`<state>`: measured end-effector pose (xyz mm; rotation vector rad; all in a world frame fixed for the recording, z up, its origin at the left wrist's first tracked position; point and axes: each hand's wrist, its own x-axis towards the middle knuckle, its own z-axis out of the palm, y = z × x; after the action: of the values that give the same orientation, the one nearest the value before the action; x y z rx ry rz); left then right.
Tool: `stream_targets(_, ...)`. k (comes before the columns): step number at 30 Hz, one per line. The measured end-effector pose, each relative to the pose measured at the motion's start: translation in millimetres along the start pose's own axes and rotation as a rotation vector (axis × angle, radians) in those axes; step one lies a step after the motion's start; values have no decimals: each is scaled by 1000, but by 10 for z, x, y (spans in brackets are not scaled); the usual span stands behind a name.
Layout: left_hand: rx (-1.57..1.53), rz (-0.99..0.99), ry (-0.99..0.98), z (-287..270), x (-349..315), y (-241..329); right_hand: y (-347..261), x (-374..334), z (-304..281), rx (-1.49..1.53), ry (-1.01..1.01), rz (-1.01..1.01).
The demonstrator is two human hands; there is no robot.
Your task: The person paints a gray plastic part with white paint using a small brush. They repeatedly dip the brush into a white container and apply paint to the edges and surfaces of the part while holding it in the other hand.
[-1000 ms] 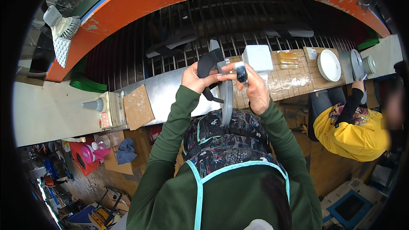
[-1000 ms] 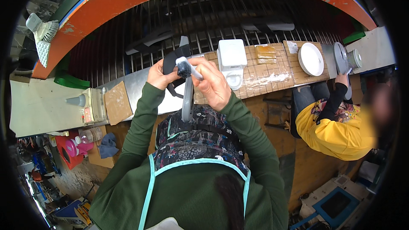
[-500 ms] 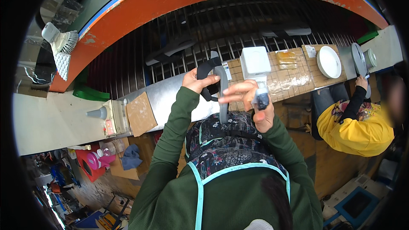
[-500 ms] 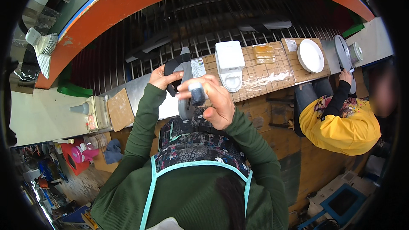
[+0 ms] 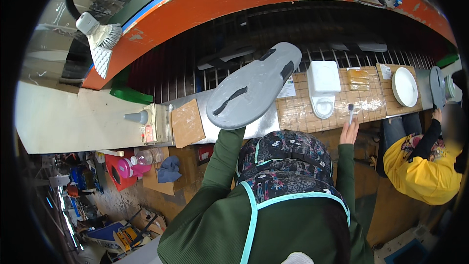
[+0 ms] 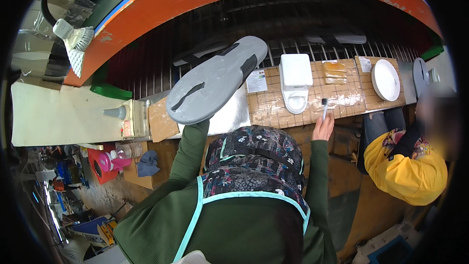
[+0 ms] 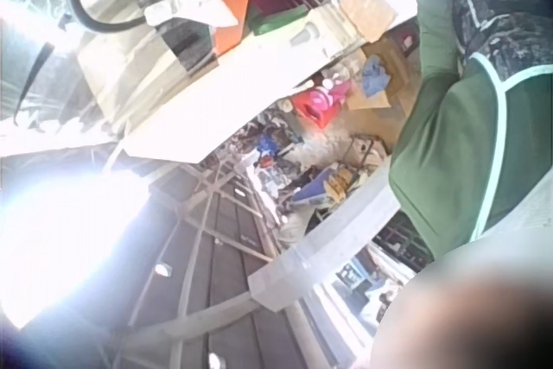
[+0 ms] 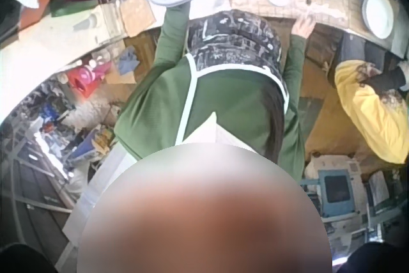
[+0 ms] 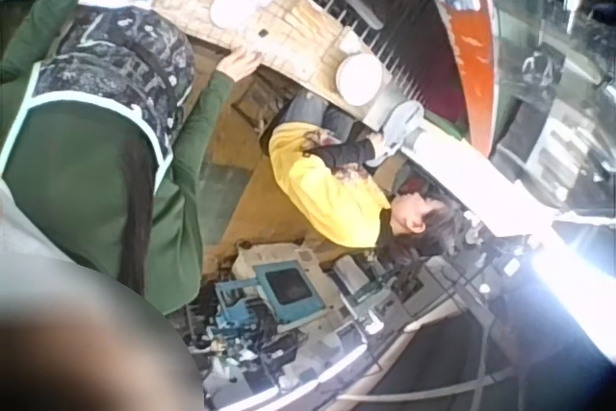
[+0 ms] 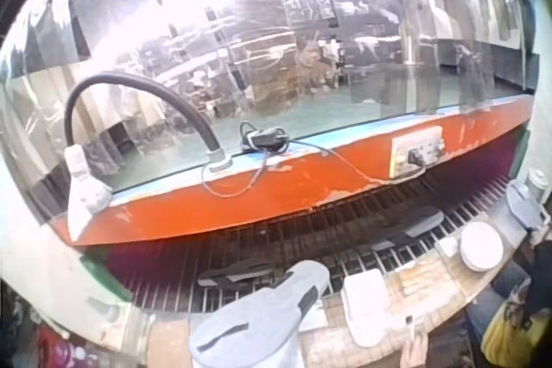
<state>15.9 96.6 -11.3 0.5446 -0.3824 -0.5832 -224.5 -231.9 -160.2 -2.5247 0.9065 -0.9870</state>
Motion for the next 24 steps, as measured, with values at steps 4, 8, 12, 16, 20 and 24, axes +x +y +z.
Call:
stream_targets(4, -22, 0, 14, -8, -13, -57, -374, 111, -432, 611, -318, 245)
stream_targets(8, -7, -41, 7, 27, 3, -158, -1332, 487, -1013, 694, -330, 89)
stream_targets(12, 7, -103, 0, 67, 77, -294, -2082, 768, -1360, 732, -386, -110)
stream_targets(16, 11, -146, -5, 108, 119, -412, -2393, 860, -1360, 537, -435, -365)
stream_targets(20, 0, -158, 10, 105, 151, -494, -2375, 1027, -1011, 356, -39, -272)
stream_targets(24, -14, -104, 75, 20, 188, -528, -2340, 855, -1061, 272, 104, -500)
